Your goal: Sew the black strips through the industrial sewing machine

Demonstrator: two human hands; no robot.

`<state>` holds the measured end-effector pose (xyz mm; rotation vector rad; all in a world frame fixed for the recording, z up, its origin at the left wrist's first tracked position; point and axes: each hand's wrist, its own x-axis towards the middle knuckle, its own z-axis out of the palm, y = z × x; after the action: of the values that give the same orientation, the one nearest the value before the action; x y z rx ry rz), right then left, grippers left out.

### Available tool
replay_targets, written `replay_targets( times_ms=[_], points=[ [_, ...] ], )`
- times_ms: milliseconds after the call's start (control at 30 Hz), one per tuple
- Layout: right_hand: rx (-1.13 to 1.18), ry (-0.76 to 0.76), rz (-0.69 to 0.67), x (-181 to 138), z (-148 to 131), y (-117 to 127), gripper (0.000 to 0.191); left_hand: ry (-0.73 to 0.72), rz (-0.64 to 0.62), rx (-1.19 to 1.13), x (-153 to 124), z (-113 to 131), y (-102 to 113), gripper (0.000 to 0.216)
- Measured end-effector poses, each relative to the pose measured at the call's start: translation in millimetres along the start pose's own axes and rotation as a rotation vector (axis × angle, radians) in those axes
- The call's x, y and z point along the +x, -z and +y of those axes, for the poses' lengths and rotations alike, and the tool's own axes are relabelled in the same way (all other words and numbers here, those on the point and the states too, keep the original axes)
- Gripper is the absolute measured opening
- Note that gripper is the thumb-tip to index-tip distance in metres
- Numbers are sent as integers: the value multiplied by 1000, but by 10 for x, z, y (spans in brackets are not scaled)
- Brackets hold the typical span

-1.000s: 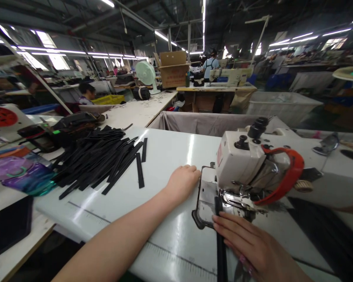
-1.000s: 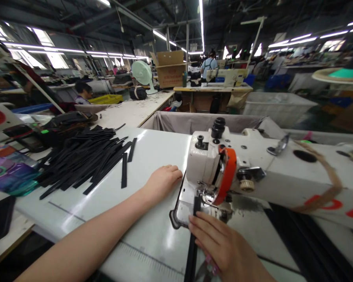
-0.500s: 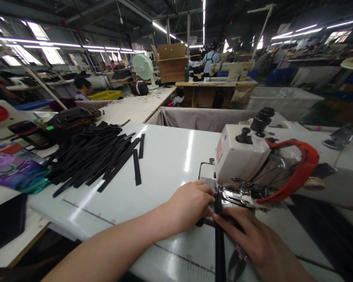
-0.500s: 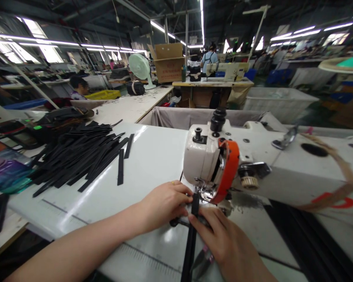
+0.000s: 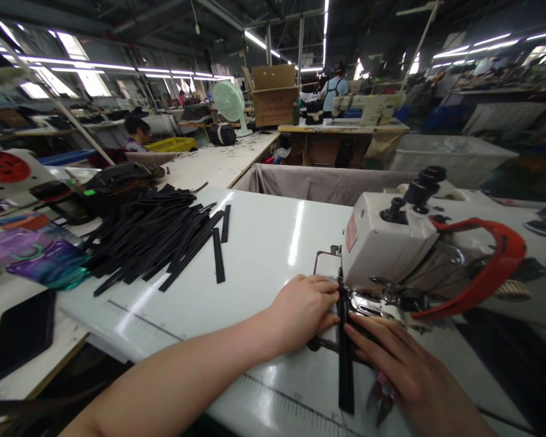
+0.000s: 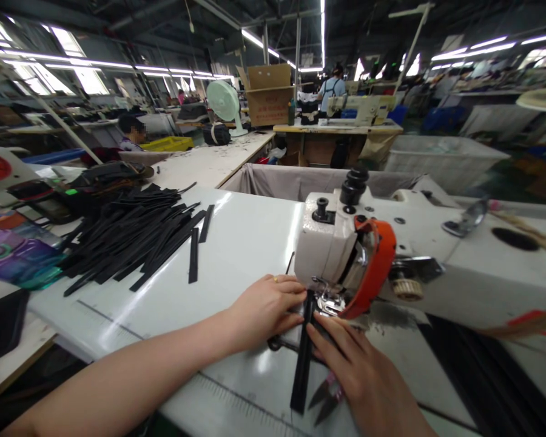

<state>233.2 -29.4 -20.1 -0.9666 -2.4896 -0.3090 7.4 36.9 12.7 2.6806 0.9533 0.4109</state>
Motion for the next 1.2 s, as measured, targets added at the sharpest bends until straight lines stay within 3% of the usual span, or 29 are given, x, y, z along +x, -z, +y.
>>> replay_targets(
  times_ms=[333, 1200],
  points=[
    [2, 34, 28, 33, -30, 50, 41, -27, -41, 2, -64, 97, -54, 30],
    [72, 34, 43, 52, 1, 58, 39, 12, -109, 6, -70, 189, 9, 22]
  ],
)
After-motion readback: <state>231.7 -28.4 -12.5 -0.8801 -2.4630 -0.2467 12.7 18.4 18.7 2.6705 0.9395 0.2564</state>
